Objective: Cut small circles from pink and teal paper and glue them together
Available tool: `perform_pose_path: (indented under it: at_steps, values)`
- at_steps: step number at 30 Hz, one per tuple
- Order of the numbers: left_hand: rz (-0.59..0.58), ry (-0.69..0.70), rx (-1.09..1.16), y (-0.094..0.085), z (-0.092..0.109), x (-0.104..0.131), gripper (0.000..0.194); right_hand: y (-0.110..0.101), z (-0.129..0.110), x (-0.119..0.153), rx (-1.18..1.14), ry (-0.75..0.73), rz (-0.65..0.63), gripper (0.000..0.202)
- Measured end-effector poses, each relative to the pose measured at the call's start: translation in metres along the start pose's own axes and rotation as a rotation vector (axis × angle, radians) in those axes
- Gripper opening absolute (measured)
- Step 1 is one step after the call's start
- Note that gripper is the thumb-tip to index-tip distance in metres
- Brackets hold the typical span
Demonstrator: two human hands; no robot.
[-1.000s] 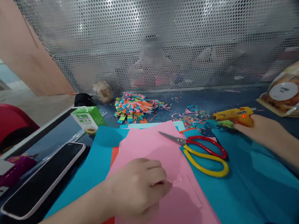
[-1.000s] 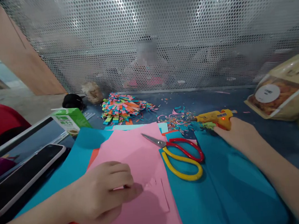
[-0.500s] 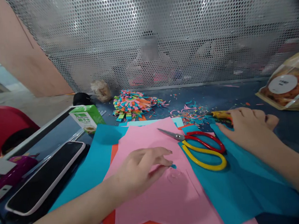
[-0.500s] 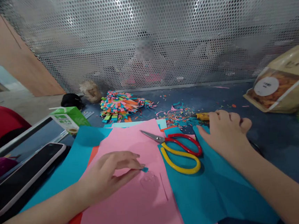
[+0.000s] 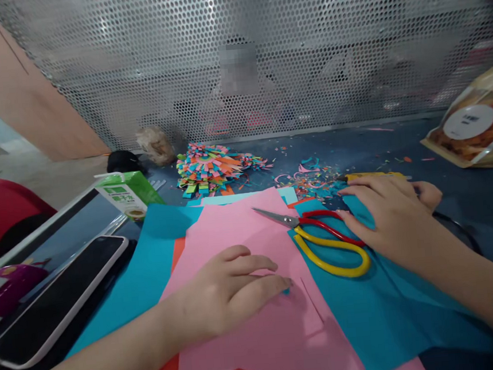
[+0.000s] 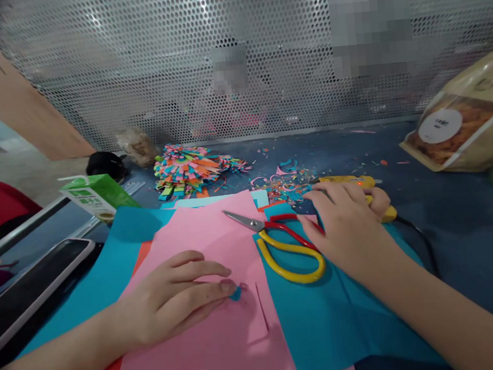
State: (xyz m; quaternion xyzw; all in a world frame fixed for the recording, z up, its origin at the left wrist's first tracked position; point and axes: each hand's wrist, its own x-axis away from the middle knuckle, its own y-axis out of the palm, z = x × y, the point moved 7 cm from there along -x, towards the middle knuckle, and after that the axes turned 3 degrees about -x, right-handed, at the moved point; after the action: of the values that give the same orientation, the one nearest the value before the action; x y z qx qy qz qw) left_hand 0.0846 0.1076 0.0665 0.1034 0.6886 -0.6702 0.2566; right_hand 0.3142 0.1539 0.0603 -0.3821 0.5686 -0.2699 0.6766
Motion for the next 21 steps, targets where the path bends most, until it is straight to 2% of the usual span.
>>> perform_pose_path:
  at_steps: [3,7,10,12,13,15,17,21]
  values:
    - [0.035,0.018,-0.017,-0.002,0.002,-0.002,0.033,-0.001,-0.011,0.001,-0.08,-0.09,-0.004,0.032]
    - [0.048,0.02,0.003,-0.005,0.004,-0.003,0.039,-0.005,-0.014,0.001,-0.164,-0.124,0.012,0.028]
    - [0.017,-0.129,0.055,-0.003,-0.005,-0.001,0.046,-0.017,-0.032,0.004,-0.332,-0.259,0.023,0.02]
    - [-0.039,-0.303,0.135,0.002,-0.017,0.002,0.054,-0.025,-0.056,0.011,-0.463,-0.427,-0.041,0.021]
    - [-0.073,-0.392,0.188,0.005,-0.022,0.005,0.058,-0.025,-0.068,0.016,-0.509,-0.475,-0.115,0.02]
    - [-0.129,-0.538,0.305,0.012,-0.03,0.008,0.065,-0.024,-0.081,0.02,-0.623,-0.419,-0.202,0.018]
    - [-0.159,-0.635,0.405,0.018,-0.033,0.01,0.068,-0.021,-0.09,0.024,-0.67,-0.363,-0.235,0.015]
    - [-0.211,-0.692,0.464,0.025,-0.031,0.01,0.067,-0.01,-0.099,0.028,-0.713,-0.313,-0.305,0.018]
